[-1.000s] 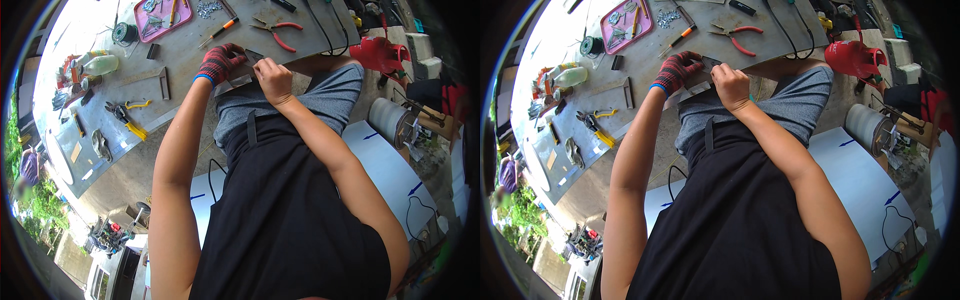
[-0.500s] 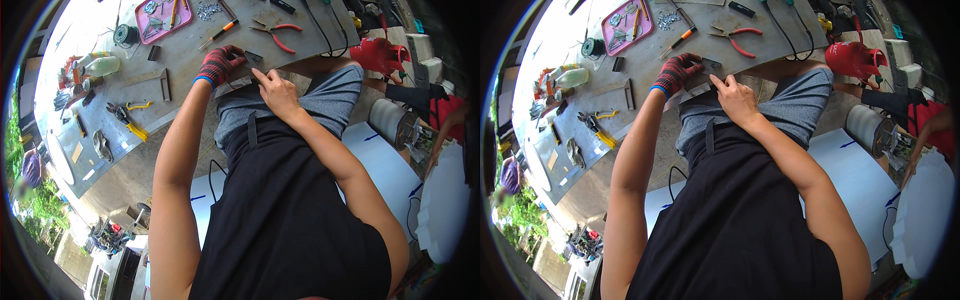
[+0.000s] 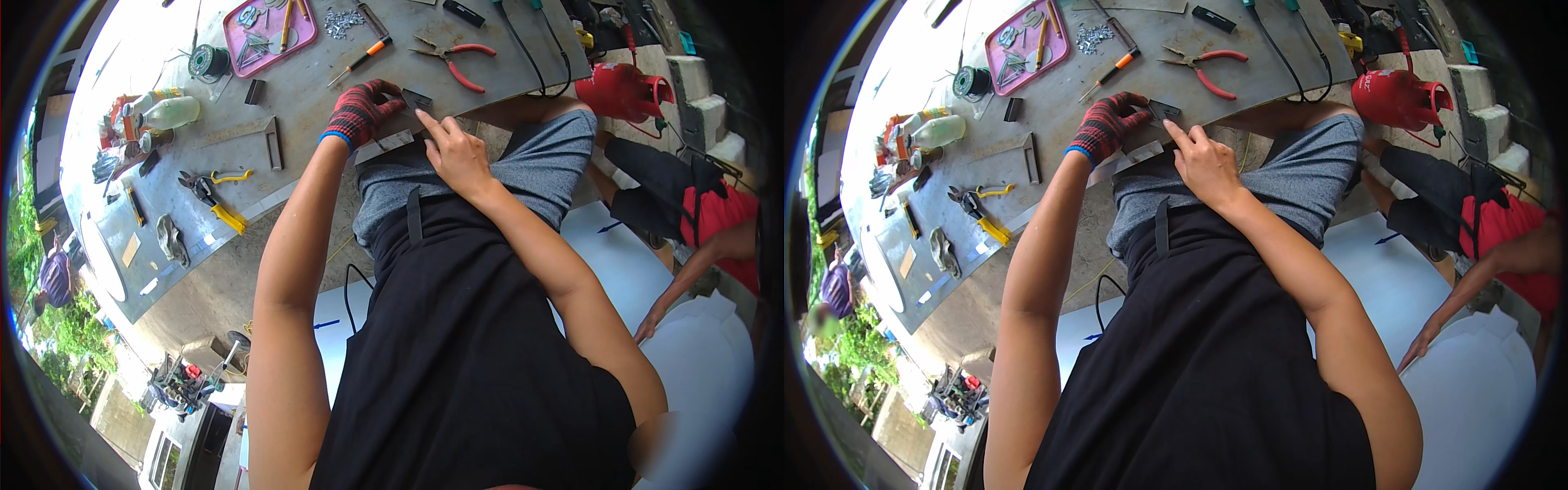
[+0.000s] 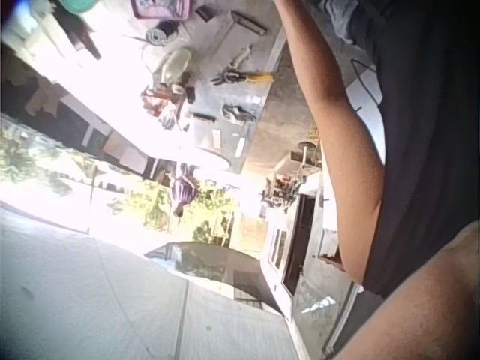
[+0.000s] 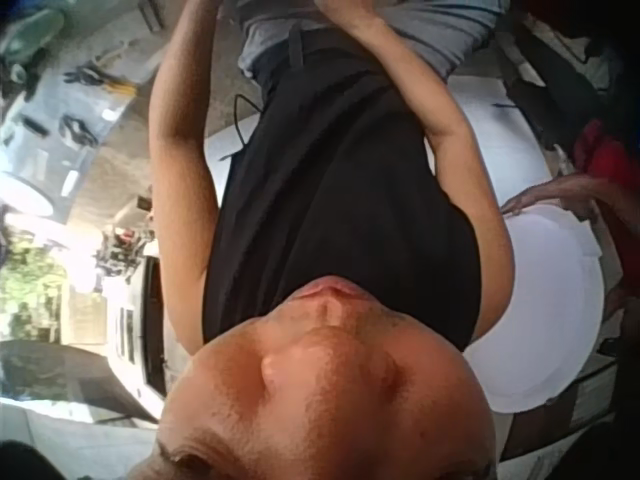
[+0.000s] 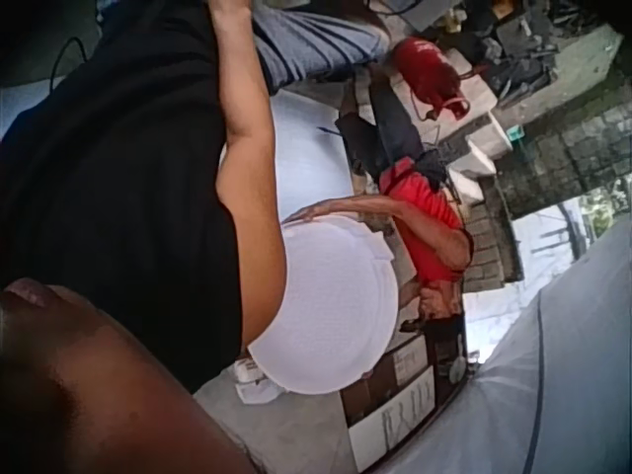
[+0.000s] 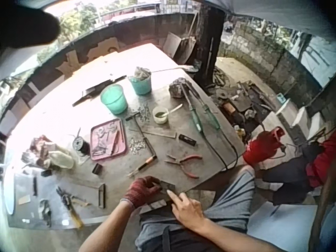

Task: Soldering a small metal component onto a larger sign assembly on a workbench.

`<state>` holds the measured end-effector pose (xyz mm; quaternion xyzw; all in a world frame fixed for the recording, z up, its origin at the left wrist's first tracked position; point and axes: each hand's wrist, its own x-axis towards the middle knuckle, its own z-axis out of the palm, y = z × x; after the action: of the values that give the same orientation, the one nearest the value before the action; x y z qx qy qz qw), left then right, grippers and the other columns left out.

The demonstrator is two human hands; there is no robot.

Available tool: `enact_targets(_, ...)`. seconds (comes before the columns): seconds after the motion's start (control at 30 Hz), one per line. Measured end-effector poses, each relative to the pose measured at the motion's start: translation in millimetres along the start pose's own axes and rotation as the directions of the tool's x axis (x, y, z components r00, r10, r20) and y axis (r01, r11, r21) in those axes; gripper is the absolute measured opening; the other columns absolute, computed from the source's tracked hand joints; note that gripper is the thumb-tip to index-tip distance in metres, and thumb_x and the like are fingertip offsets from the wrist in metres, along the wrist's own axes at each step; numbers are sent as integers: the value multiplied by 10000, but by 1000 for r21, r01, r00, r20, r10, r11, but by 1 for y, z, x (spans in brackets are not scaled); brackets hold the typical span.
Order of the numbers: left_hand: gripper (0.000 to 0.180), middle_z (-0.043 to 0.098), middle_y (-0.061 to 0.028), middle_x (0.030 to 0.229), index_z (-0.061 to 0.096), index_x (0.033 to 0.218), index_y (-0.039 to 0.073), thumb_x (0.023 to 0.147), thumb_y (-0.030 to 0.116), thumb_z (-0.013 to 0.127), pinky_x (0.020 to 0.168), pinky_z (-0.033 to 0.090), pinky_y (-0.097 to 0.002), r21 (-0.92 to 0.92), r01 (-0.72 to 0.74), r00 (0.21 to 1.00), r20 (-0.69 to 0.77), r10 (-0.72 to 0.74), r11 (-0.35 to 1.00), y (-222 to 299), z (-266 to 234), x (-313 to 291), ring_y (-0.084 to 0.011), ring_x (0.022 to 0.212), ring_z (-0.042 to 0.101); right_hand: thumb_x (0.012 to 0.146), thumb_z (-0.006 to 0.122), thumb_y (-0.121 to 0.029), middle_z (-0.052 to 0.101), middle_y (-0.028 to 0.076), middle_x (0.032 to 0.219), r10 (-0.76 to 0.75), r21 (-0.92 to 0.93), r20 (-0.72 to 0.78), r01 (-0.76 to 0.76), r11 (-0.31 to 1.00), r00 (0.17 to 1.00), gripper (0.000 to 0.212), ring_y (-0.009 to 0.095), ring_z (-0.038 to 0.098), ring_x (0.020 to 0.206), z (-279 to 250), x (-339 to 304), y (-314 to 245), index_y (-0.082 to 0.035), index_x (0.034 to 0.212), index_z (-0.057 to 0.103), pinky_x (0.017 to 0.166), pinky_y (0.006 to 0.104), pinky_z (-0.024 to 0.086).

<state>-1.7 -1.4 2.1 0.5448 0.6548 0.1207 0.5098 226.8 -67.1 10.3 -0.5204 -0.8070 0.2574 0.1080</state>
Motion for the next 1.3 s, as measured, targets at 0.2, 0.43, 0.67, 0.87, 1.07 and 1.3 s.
enact_targets(0.2,388,774,-145,1063,744,1224,131,904,350,767,893,560,-369,29,1,1000,5,-1,1000,5,-2,-2,-261,995,743,929,694,-144,613,109,1006,-23,50,12,22,998,1000,569,330,711,847,1,4,2,-175,1479,554,730,456,577)
enact_targets(0.43,379,776,-145,1036,746,1213,145,899,356,771,898,567,-385,40,-32,1000,0,32,999,1,0,-2,-280,982,747,914,674,-135,589,105,963,-111,-213,112,133,968,987,649,283,683,841,-2,8,4,-154,1539,497,753,423,578)
enact_targets(0.67,354,773,-161,1029,754,1178,135,897,349,769,887,575,-405,24,-34,999,3,34,999,0,0,-1,-316,967,748,871,723,-150,573,89,943,-146,-368,250,234,900,957,821,258,654,788,-7,12,12,-144,1616,379,731,402,565)
enact_targets(0.87,357,782,-137,1021,757,1172,150,888,365,774,885,581,-406,25,-39,999,-3,39,999,2,0,-2,-308,952,750,837,722,-137,570,76,917,-170,-440,279,283,852,945,842,231,646,748,-9,16,13,-138,1612,393,693,379,549)
enact_targets(1.07,370,793,-114,1009,757,1179,159,879,373,785,883,587,-396,47,-38,999,-2,38,998,0,0,0,-287,937,757,879,636,-116,567,62,858,-234,-456,307,359,814,922,773,216,636,671,-15,22,13,-119,1610,385,640,371,506)
enact_targets(1.3,341,776,-147,1035,756,1179,142,894,330,768,882,574,-408,6,-26,999,21,26,1000,6,-4,-3,-312,970,745,883,649,-125,574,64,873,-200,-512,370,379,771,907,787,216,641,702,-13,20,10,-105,1619,371,682,372,517)
